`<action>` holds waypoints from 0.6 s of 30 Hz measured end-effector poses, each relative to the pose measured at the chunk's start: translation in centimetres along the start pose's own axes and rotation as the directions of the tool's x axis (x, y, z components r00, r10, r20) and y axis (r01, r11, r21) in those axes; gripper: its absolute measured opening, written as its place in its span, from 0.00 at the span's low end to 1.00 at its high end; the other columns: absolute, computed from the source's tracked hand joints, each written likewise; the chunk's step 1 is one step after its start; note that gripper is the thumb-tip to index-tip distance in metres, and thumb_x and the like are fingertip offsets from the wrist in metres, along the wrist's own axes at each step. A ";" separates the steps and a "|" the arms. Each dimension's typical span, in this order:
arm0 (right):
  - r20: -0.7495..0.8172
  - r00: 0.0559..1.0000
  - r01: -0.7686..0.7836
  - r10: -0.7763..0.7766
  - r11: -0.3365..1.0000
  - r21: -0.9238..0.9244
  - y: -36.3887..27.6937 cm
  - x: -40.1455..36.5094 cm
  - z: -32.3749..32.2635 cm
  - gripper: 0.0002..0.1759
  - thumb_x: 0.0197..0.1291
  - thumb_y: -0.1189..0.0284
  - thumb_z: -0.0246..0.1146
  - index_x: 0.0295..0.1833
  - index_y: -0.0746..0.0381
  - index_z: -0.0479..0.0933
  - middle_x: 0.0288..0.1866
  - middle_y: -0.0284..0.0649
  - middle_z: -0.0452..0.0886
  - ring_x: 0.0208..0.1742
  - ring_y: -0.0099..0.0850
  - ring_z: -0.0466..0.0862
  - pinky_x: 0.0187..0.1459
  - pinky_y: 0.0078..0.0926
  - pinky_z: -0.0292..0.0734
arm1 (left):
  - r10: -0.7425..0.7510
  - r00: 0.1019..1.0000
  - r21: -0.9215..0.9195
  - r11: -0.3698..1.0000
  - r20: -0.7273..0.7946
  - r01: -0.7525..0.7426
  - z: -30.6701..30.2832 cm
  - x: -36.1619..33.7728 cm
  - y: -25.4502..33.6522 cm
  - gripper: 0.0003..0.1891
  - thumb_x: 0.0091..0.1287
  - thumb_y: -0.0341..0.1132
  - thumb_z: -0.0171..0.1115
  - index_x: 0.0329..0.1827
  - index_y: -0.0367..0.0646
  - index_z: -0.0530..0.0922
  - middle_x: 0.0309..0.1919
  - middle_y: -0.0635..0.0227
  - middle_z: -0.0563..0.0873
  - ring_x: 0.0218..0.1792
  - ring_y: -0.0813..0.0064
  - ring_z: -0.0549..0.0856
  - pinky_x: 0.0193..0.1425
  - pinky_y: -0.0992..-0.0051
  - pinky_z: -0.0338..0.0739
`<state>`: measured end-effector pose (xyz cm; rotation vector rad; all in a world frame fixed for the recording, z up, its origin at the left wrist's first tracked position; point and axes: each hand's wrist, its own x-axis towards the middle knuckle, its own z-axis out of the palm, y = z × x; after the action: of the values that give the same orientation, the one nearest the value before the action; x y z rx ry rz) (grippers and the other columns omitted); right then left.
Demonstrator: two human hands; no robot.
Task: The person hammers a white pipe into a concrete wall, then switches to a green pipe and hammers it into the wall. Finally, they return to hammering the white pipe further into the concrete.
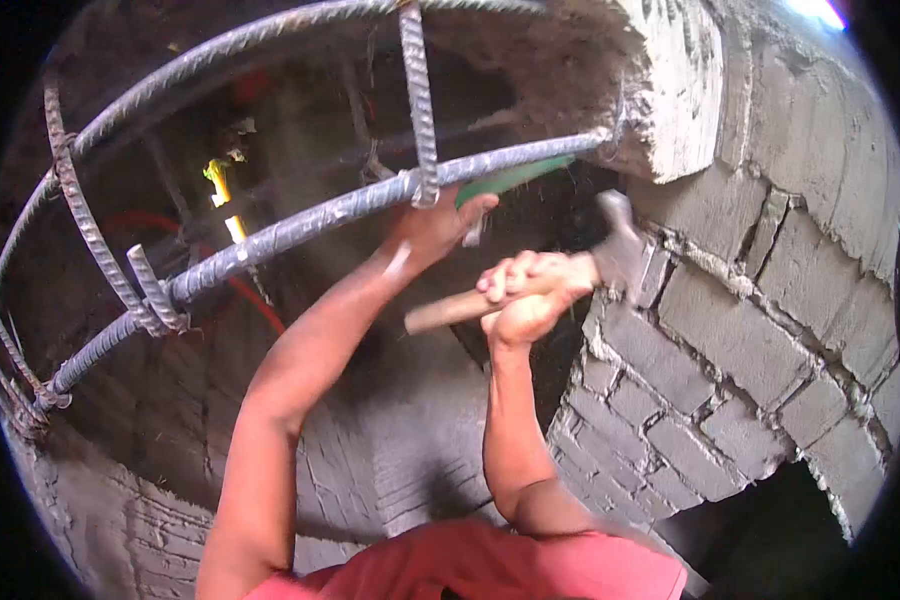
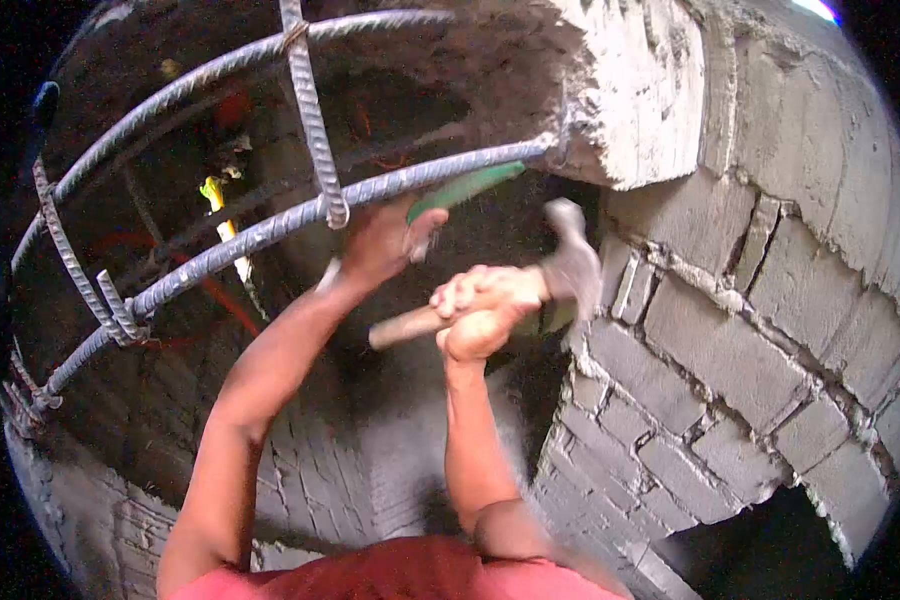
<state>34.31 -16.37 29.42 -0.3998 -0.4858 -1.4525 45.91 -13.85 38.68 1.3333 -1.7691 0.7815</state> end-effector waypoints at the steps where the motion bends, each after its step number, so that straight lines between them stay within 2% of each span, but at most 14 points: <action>1: 0.022 0.982 0.187 -0.186 0.976 -0.108 -0.5 -1.0 0.1 0.36 0.58 0.25 0.45 0.36 0.50 0.65 0.19 0.33 0.65 0.14 0.29 0.66 0.20 0.31 0.68 | -0.015 1.000 -0.008 1.000 0.017 0.015 0.1 -0.8 -0.2 0.33 0.69 0.63 0.54 0.59 0.40 0.79 0.50 0.50 0.84 0.52 0.47 0.81 0.59 0.51 0.72; 2: 0.074 0.950 0.306 -0.303 0.951 -0.039 -0.7 -1.4 -0.2 0.38 0.58 0.26 0.46 0.36 0.53 0.62 0.19 0.34 0.67 0.15 0.30 0.69 0.23 0.32 0.74 | -0.053 0.996 0.051 0.997 0.071 0.049 0.3 -0.5 -0.7 0.34 0.69 0.64 0.53 0.60 0.40 0.78 0.51 0.49 0.83 0.53 0.47 0.81 0.60 0.52 0.72; 3: 0.082 0.901 0.426 -0.426 0.904 0.011 -0.3 -1.6 0.0 0.37 0.59 0.26 0.46 0.36 0.53 0.62 0.19 0.34 0.66 0.15 0.29 0.70 0.23 0.31 0.74 | -0.094 0.988 0.109 0.991 0.121 0.081 0.5 -0.2 -1.1 0.35 0.70 0.64 0.53 0.61 0.40 0.77 0.52 0.48 0.83 0.54 0.47 0.81 0.61 0.53 0.72; 5: 0.188 0.920 0.387 -0.343 0.868 -0.310 1.2 -1.1 -0.5 0.35 0.60 0.27 0.47 0.35 0.51 0.64 0.18 0.33 0.63 0.13 0.29 0.66 0.19 0.28 0.70 | -0.152 0.973 0.054 0.988 0.176 0.145 -0.1 -0.2 -0.6 0.34 0.70 0.63 0.53 0.61 0.38 0.77 0.53 0.46 0.82 0.56 0.45 0.80 0.61 0.55 0.72; 6: 0.103 0.982 0.189 -0.160 0.761 -0.621 2.1 -0.8 0.1 0.34 0.61 0.28 0.46 0.36 0.51 0.64 0.18 0.33 0.63 0.14 0.29 0.65 0.19 0.29 0.69 | -0.200 0.953 0.012 0.979 0.229 0.202 -0.2 -0.2 -0.3 0.34 0.71 0.61 0.53 0.61 0.36 0.76 0.54 0.44 0.82 0.58 0.43 0.79 0.62 0.57 0.72; 7: 0.025 0.977 -0.203 0.210 0.964 -0.173 1.7 -0.1 -0.7 0.34 0.62 0.28 0.45 0.38 0.51 0.64 0.19 0.32 0.63 0.14 0.28 0.64 0.20 0.30 0.68 | -0.304 0.920 -0.182 0.918 0.246 0.352 0.7 -0.1 -1.1 0.34 0.71 0.62 0.53 0.60 0.35 0.76 0.55 0.43 0.81 0.58 0.45 0.80 0.62 0.57 0.72; 9: -0.131 0.970 -0.224 0.202 0.959 -0.175 0.9 -0.8 -1.4 0.35 0.62 0.28 0.44 0.38 0.52 0.64 0.20 0.32 0.64 0.15 0.28 0.64 0.21 0.31 0.67 | -0.205 0.964 0.041 0.979 0.172 0.201 1.2 0.3 -3.0 0.35 0.71 0.62 0.53 0.61 0.35 0.75 0.56 0.44 0.81 0.60 0.47 0.79 0.64 0.57 0.70; 11: -0.010 1.000 0.018 -0.021 0.982 -0.187 1.0 -2.0 -1.9 0.37 0.59 0.25 0.43 0.37 0.50 0.63 0.20 0.32 0.65 0.15 0.29 0.66 0.21 0.32 0.69 | -0.176 0.963 -0.011 0.983 0.205 0.182 0.2 0.3 -2.3 0.35 0.71 0.62 0.53 0.62 0.36 0.75 0.57 0.45 0.81 0.61 0.48 0.78 0.65 0.57 0.69; 13: 0.067 0.964 0.261 -0.255 0.962 -0.086 1.1 -2.4 -0.7 0.36 0.59 0.25 0.43 0.37 0.49 0.63 0.18 0.32 0.63 0.14 0.29 0.67 0.19 0.33 0.68 | -0.137 0.960 -0.070 0.985 0.245 0.159 0.3 0.5 -2.2 0.35 0.71 0.62 0.53 0.63 0.36 0.75 0.57 0.45 0.80 0.61 0.48 0.78 0.65 0.57 0.69; 14: 0.026 0.963 0.268 -0.269 0.962 0.051 1.9 -1.9 0.0 0.34 0.62 0.27 0.43 0.36 0.49 0.63 0.17 0.31 0.61 0.13 0.29 0.65 0.16 0.34 0.66 | -0.115 0.990 -0.097 0.988 0.080 0.123 1.7 0.3 -3.2 0.30 0.67 0.60 0.60 0.53 0.39 0.79 0.45 0.49 0.82 0.48 0.50 0.81 0.53 0.57 0.73; 15: -0.085 0.995 0.043 -0.043 0.999 -0.003 2.3 -1.2 -0.4 0.33 0.65 0.30 0.42 0.37 0.50 0.63 0.18 0.32 0.62 0.14 0.29 0.64 0.18 0.33 0.66 | -0.099 0.991 -0.120 0.989 -0.087 0.088 2.7 -0.2 -3.6 0.26 0.63 0.59 0.67 0.44 0.41 0.83 0.32 0.54 0.84 0.34 0.53 0.84 0.40 0.58 0.77; 16: -0.059 0.995 -0.087 0.081 0.990 -0.111 2.2 -0.5 -0.1 0.32 0.66 0.30 0.41 0.37 0.50 0.63 0.18 0.32 0.63 0.14 0.29 0.64 0.19 0.33 0.66 | -0.015 0.995 -0.110 0.994 -0.100 0.004 1.7 0.2 -2.9 0.26 0.63 0.58 0.67 0.45 0.41 0.82 0.32 0.55 0.84 0.34 0.53 0.84 0.40 0.57 0.77; 17: -0.055 0.976 -0.216 0.209 0.952 -0.218 1.9 -0.6 0.2 0.32 0.67 0.31 0.41 0.38 0.51 0.63 0.19 0.33 0.63 0.15 0.29 0.64 0.20 0.32 0.66 | -0.135 0.991 0.027 0.990 -0.016 0.135 1.8 0.2 -3.6 0.24 0.64 0.56 0.67 0.43 0.41 0.83 0.33 0.55 0.85 0.36 0.54 0.85 0.41 0.57 0.77; 18: -0.078 0.972 -0.233 0.221 0.939 -0.254 1.2 -1.0 -0.1 0.32 0.67 0.32 0.41 0.38 0.51 0.63 0.20 0.33 0.64 0.16 0.30 0.65 0.21 0.31 0.66 | -0.084 0.996 0.002 0.996 -0.044 0.084 1.4 -0.2 -3.0 0.24 0.64 0.57 0.67 0.43 0.42 0.83 0.33 0.55 0.85 0.36 0.54 0.85 0.41 0.57 0.77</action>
<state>35.45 -15.51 28.83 -0.6098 -0.1988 -1.3000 48.56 -15.73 37.87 1.3742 -1.6674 0.7622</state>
